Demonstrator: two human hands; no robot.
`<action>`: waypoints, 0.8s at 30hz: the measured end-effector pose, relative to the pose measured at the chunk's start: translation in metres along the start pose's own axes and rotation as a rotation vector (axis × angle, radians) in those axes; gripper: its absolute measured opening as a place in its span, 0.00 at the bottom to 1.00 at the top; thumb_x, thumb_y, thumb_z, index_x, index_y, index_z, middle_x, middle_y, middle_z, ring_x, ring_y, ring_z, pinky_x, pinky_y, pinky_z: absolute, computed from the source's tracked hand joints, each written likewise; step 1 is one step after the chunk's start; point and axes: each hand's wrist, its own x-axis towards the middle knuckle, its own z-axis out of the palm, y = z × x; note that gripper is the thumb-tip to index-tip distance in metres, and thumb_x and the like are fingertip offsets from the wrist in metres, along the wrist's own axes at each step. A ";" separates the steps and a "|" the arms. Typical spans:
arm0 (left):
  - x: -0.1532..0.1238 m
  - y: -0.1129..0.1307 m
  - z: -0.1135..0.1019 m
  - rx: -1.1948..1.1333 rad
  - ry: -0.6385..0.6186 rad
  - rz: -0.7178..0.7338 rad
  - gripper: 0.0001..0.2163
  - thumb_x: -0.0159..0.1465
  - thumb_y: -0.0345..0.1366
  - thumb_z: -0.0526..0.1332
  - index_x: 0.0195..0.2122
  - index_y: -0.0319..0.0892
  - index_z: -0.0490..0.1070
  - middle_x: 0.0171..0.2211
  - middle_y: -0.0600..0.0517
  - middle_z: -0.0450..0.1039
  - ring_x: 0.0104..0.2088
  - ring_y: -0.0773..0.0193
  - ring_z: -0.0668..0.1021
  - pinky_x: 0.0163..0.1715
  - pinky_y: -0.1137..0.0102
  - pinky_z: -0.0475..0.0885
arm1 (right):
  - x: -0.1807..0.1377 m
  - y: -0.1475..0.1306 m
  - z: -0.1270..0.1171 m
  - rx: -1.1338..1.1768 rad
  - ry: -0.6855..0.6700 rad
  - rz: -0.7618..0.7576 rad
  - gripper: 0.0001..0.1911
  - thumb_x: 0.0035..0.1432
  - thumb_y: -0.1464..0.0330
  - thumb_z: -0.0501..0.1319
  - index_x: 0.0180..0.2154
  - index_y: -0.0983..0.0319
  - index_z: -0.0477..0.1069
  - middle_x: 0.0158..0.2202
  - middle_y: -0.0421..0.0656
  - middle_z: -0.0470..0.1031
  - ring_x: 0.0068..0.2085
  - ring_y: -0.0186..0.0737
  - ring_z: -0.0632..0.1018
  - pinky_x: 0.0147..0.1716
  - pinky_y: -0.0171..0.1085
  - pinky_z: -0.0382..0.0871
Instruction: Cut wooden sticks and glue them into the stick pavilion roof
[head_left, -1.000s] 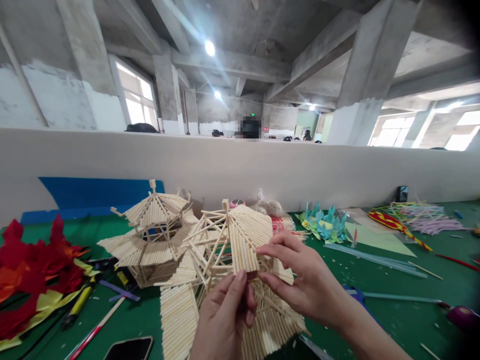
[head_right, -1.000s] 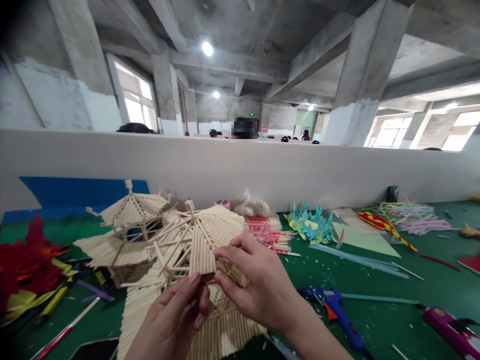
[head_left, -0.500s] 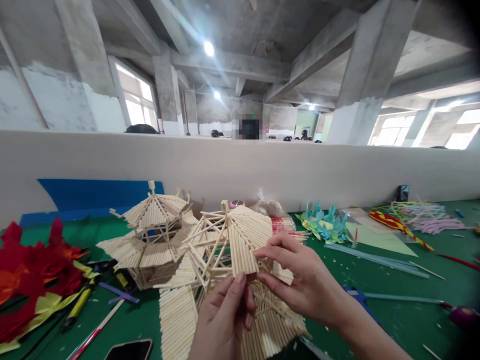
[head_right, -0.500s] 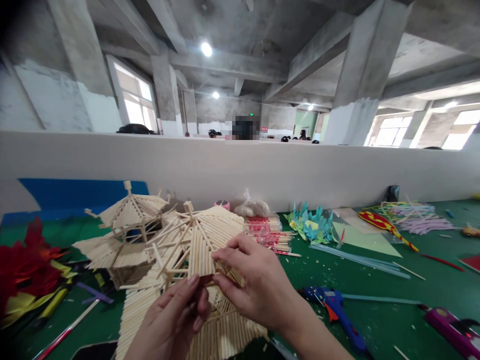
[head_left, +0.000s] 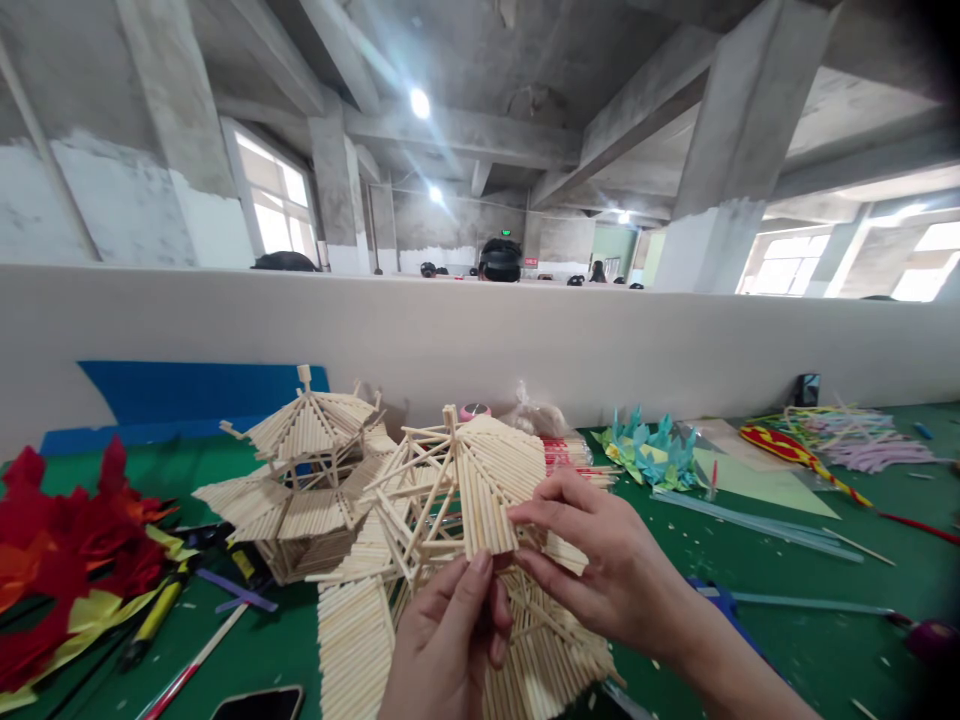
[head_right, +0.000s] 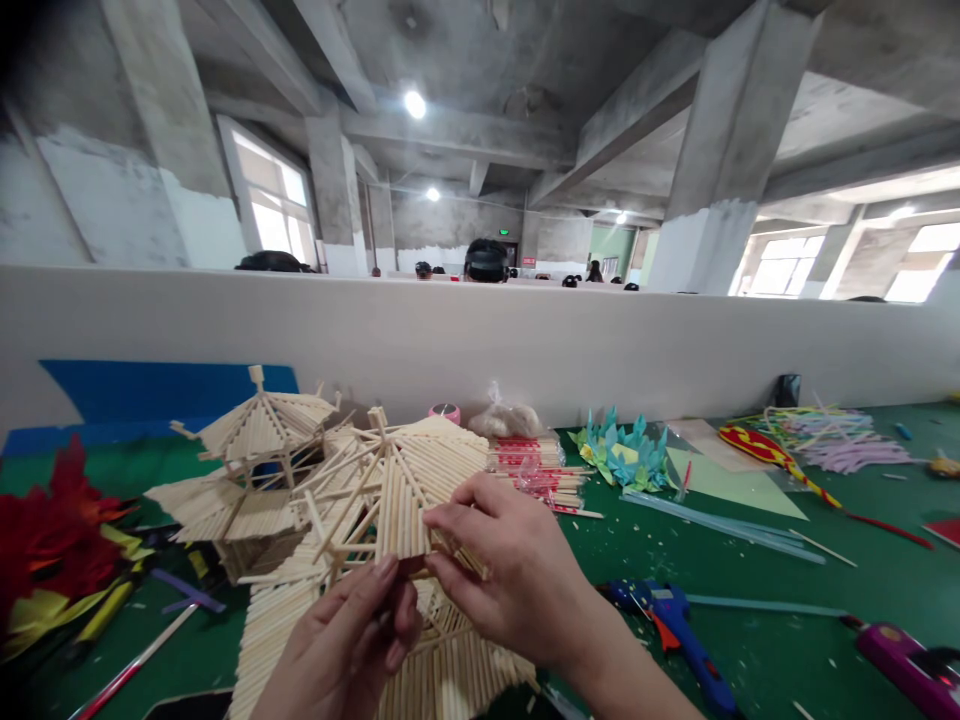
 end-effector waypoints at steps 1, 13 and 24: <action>0.000 0.000 0.000 0.003 -0.001 0.000 0.11 0.47 0.42 0.67 0.20 0.38 0.73 0.16 0.54 0.67 0.17 0.72 0.65 0.17 0.78 0.59 | 0.000 0.000 0.000 -0.003 -0.006 -0.006 0.12 0.53 0.70 0.57 0.42 0.62 0.69 0.35 0.44 0.69 0.35 0.37 0.70 0.34 0.37 0.66; 0.000 -0.001 -0.001 0.001 0.005 -0.004 0.12 0.47 0.42 0.68 0.19 0.38 0.72 0.16 0.54 0.67 0.18 0.72 0.65 0.17 0.78 0.60 | 0.003 0.004 0.001 -0.012 0.024 -0.084 0.12 0.53 0.69 0.58 0.41 0.64 0.70 0.34 0.44 0.70 0.34 0.36 0.69 0.33 0.36 0.65; 0.002 0.000 -0.001 -0.011 0.002 -0.017 0.11 0.46 0.42 0.68 0.20 0.38 0.73 0.16 0.54 0.67 0.17 0.72 0.65 0.17 0.78 0.59 | 0.005 0.006 -0.001 -0.022 0.019 -0.127 0.11 0.53 0.70 0.58 0.40 0.65 0.71 0.33 0.44 0.71 0.34 0.36 0.69 0.32 0.36 0.65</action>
